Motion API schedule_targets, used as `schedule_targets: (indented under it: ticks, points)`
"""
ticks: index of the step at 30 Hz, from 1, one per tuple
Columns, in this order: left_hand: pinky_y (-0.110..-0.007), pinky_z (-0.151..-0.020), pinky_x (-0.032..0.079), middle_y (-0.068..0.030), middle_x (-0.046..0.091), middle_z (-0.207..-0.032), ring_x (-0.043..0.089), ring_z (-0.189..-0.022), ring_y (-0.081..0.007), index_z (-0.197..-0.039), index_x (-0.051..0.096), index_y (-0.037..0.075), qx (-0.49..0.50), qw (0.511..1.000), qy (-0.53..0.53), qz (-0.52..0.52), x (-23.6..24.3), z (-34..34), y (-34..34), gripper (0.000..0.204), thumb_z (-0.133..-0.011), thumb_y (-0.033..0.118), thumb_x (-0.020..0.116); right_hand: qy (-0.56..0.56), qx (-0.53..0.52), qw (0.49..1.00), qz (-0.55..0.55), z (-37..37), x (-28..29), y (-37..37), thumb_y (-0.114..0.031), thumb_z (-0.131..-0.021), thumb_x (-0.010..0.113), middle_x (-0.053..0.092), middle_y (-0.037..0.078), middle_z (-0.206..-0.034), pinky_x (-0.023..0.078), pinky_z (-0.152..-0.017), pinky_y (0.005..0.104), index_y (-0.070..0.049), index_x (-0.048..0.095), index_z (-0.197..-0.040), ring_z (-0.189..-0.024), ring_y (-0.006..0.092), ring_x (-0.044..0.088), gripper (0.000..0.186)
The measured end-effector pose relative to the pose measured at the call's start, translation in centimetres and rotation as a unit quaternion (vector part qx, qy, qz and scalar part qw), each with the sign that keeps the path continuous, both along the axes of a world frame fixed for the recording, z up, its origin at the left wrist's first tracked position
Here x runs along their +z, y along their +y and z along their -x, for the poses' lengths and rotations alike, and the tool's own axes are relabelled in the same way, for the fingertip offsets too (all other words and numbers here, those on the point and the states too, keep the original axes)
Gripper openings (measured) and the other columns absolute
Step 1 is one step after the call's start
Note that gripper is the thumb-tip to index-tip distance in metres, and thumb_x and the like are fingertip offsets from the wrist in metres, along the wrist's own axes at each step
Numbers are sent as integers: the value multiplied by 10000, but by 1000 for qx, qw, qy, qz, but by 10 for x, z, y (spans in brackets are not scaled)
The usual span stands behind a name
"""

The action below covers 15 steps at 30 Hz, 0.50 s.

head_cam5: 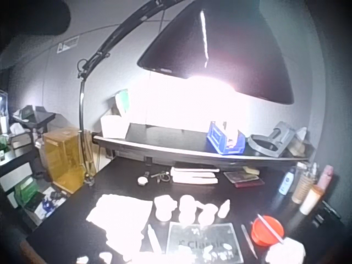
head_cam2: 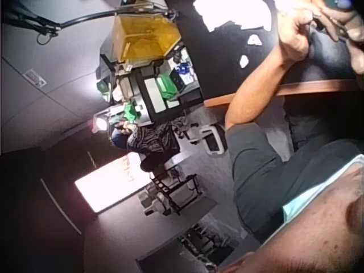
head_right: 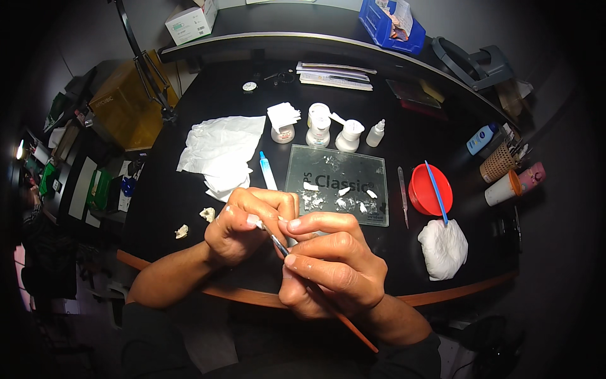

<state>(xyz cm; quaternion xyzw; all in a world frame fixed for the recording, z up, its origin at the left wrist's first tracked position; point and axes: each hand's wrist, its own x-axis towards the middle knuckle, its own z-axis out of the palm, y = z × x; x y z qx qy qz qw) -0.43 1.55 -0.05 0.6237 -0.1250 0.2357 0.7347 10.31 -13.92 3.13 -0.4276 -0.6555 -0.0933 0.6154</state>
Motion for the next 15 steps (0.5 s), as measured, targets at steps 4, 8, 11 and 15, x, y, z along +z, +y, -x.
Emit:
schedule_targets:
  ticks: [4, 8, 11, 15]
  points:
    - [-319, -693, 410, -159, 623, -775, 544, -742, -210, -723, 725, -83, -2, 1000, -10, -5, -2, 0, 1, 569, -819, 383, 414, 1, 4, 1000, 6, 1, 1, 0, 117, -690, 733, 682, 112, -900, 636, -768, 352, -12, 673, -970, -992, 329, 698, 314]
    - [-316, -686, 416, -159, 619, -767, 540, -735, -208, -725, 722, -90, -1, 1000, -5, -9, -2, -1, 2, 569, -821, 376, 409, -6, 4, 1000, 8, -1, 0, 0, 118, -690, 734, 684, 111, -904, 633, -766, 354, -13, 675, -972, -994, 328, 698, 316]
    - [-319, -683, 423, -160, 618, -759, 539, -731, -207, -732, 722, -91, 2, 1000, -7, -11, -1, 0, 2, 568, -825, 369, 404, -13, -1, 1000, 6, 0, 0, 0, 112, -693, 739, 685, 111, -908, 630, -762, 355, -16, 677, -974, -996, 330, 697, 314]
    - [-322, -685, 428, -161, 618, -753, 538, -726, -204, -740, 723, -93, -3, 1000, -19, -6, -1, -2, 1, 567, -826, 365, 401, -6, 5, 1000, 6, 0, 0, -1, 102, -700, 744, 684, 111, -912, 626, -760, 352, -20, 680, -975, -998, 333, 696, 307]
